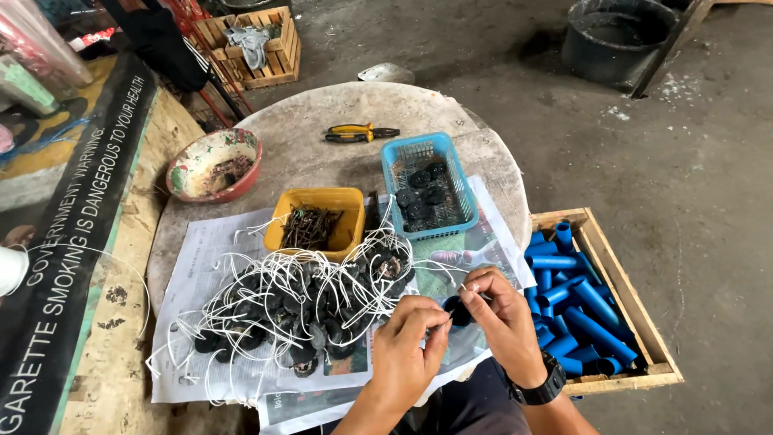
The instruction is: Assemble small electrical components by inserting them into blue plastic tubes.
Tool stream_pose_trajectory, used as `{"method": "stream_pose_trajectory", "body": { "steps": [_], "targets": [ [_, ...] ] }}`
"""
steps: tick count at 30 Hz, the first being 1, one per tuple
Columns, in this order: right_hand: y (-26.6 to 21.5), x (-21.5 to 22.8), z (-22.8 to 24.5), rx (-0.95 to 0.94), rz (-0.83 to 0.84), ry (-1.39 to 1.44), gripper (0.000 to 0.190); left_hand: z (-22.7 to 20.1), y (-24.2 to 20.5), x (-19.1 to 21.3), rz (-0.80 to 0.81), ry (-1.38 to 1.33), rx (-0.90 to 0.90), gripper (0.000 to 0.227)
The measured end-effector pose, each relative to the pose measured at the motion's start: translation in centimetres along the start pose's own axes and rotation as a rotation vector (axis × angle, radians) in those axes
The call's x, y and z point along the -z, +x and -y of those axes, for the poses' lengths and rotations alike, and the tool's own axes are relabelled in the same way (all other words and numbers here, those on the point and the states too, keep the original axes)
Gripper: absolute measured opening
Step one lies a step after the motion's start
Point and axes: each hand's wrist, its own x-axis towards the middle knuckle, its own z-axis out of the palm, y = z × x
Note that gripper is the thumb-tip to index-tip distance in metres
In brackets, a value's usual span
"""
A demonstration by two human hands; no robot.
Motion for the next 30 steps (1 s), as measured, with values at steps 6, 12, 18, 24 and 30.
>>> {"method": "stream_pose_trajectory", "body": {
  "steps": [6, 12, 18, 24, 30],
  "targets": [
    [0.1, 0.0, 0.0, 0.020, -0.006, -0.026, 0.007, 0.3, -0.2, -0.3, -0.008, -0.024, 0.002, 0.003],
    [0.1, 0.0, 0.1, 0.001, -0.023, -0.067, 0.009, 0.9, -0.4, -0.6, -0.013, -0.048, 0.017, 0.003],
    [-0.3, -0.2, 0.6, 0.051, -0.005, -0.119, 0.008, 1.2, -0.3, -0.9, -0.028, -0.061, 0.023, 0.005],
    [-0.4, -0.3, 0.5, 0.045, 0.037, -0.153, 0.011, 0.6, 0.3, -0.4, -0.023, -0.093, 0.031, 0.007],
    [-0.5, -0.1, 1.4, 0.170, 0.121, -0.278, 0.026, 0.7, -0.1, 0.7, 0.029, 0.094, 0.103, 0.006]
  ]
}}
